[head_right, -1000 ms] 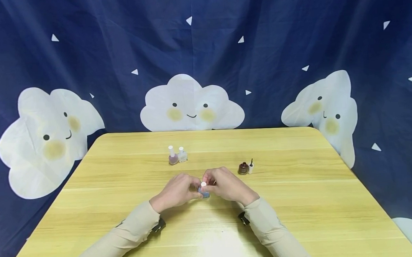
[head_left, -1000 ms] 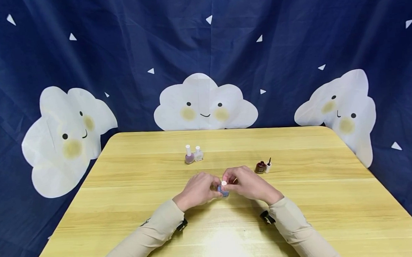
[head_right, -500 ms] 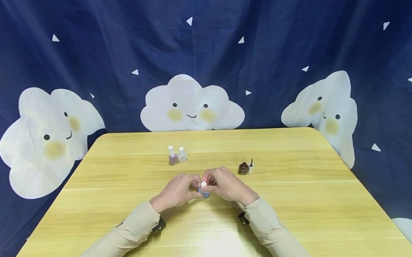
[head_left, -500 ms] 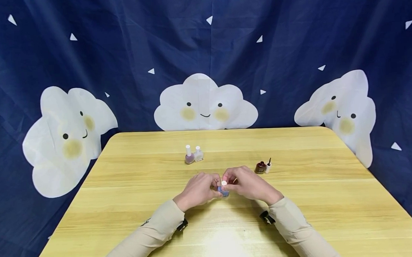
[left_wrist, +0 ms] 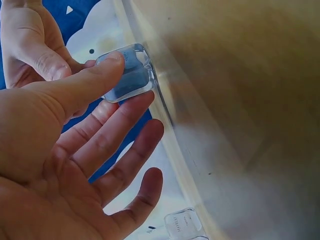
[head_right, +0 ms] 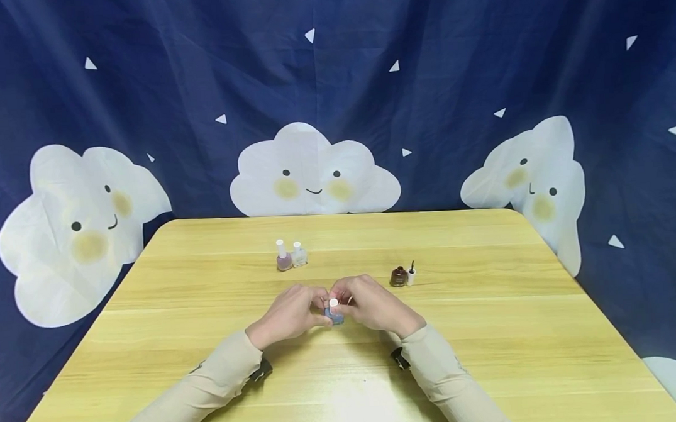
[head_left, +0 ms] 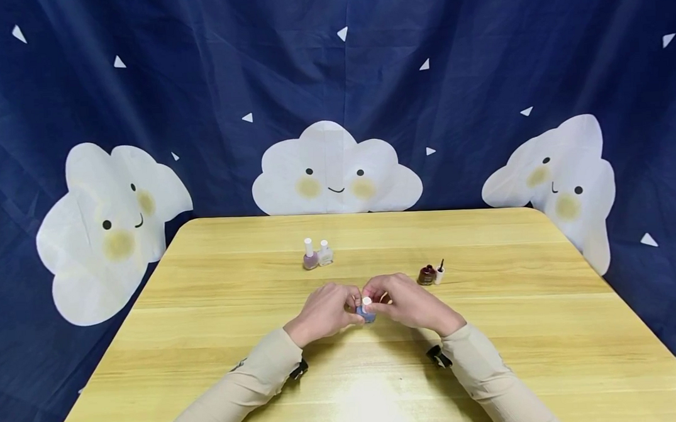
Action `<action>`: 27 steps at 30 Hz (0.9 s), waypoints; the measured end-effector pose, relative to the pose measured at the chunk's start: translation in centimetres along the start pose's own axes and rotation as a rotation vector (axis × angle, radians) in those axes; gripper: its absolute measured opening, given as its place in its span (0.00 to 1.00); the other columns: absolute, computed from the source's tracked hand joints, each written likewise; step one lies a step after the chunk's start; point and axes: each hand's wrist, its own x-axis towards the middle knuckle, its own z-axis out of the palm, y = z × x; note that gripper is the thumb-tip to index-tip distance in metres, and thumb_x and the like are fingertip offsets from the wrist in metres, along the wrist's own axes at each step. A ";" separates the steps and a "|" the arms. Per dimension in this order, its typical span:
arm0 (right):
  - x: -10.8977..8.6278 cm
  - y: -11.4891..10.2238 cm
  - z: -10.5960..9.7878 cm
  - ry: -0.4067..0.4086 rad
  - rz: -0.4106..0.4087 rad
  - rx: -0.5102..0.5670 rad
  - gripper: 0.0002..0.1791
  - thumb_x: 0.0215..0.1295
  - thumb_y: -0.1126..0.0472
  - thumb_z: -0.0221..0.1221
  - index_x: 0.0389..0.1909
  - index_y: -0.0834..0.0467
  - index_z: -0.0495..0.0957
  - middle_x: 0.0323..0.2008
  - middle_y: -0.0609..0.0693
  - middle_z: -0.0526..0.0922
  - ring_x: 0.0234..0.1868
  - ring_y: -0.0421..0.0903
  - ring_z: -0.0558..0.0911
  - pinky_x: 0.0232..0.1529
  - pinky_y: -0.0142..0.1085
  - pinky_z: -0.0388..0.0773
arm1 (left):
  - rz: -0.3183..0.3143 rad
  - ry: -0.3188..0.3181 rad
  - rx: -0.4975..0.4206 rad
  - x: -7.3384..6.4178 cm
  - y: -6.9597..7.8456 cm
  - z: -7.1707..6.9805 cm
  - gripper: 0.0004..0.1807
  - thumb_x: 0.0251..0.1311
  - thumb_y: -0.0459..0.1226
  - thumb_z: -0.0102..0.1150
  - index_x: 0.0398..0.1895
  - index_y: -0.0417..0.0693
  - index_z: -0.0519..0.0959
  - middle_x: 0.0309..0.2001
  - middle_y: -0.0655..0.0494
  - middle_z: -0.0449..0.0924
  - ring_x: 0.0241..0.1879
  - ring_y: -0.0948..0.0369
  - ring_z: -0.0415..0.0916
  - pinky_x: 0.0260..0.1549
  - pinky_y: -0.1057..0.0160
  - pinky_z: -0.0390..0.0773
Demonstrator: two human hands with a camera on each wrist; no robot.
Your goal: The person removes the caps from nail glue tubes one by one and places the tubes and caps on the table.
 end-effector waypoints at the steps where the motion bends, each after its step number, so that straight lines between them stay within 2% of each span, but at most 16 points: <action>1: 0.0 0.0 0.0 -0.004 0.007 0.003 0.04 0.68 0.62 0.67 0.41 0.53 0.84 0.39 0.42 0.87 0.40 0.37 0.84 0.44 0.32 0.82 | 0.002 0.001 -0.001 0.0 0.0 0.0 0.10 0.52 0.40 0.78 0.33 0.55 0.84 0.34 0.58 0.89 0.30 0.67 0.79 0.31 0.67 0.75; 8: 0.1 0.2 0.2 -0.002 0.026 0.049 0.12 0.66 0.53 0.69 0.45 0.52 0.80 0.35 0.39 0.85 0.36 0.37 0.83 0.40 0.33 0.81 | 0.021 0.022 0.014 0.0 -0.1 0.0 0.09 0.53 0.41 0.78 0.30 0.56 0.83 0.32 0.60 0.89 0.29 0.68 0.77 0.29 0.68 0.74; 10: 0.1 0.2 0.3 0.006 0.026 0.056 0.12 0.65 0.52 0.70 0.43 0.51 0.79 0.34 0.39 0.85 0.35 0.37 0.83 0.39 0.33 0.81 | 0.019 0.022 0.018 0.0 -0.1 0.0 0.10 0.53 0.41 0.78 0.30 0.56 0.83 0.32 0.61 0.89 0.29 0.68 0.77 0.29 0.68 0.74; 17: 0.3 0.2 0.3 0.042 0.027 0.019 0.08 0.64 0.55 0.70 0.35 0.48 0.79 0.32 0.37 0.83 0.34 0.38 0.82 0.36 0.32 0.80 | 0.014 0.015 0.022 0.0 -0.1 -0.1 0.09 0.52 0.41 0.78 0.31 0.56 0.84 0.33 0.59 0.89 0.28 0.68 0.75 0.28 0.68 0.73; 21: 0.3 0.2 0.2 0.056 0.008 -0.007 0.07 0.64 0.57 0.70 0.34 0.49 0.81 0.32 0.38 0.83 0.34 0.36 0.81 0.36 0.31 0.79 | 0.014 0.014 0.027 0.0 0.0 -0.1 0.10 0.51 0.41 0.79 0.32 0.56 0.84 0.34 0.59 0.89 0.30 0.67 0.77 0.29 0.68 0.74; 27: 0.2 0.0 0.2 0.053 -0.005 -0.029 0.04 0.65 0.59 0.69 0.36 0.51 0.83 0.34 0.40 0.85 0.35 0.35 0.81 0.38 0.30 0.79 | 0.015 0.015 0.028 0.0 0.0 -0.1 0.10 0.51 0.40 0.79 0.32 0.55 0.84 0.33 0.59 0.89 0.29 0.68 0.75 0.29 0.68 0.73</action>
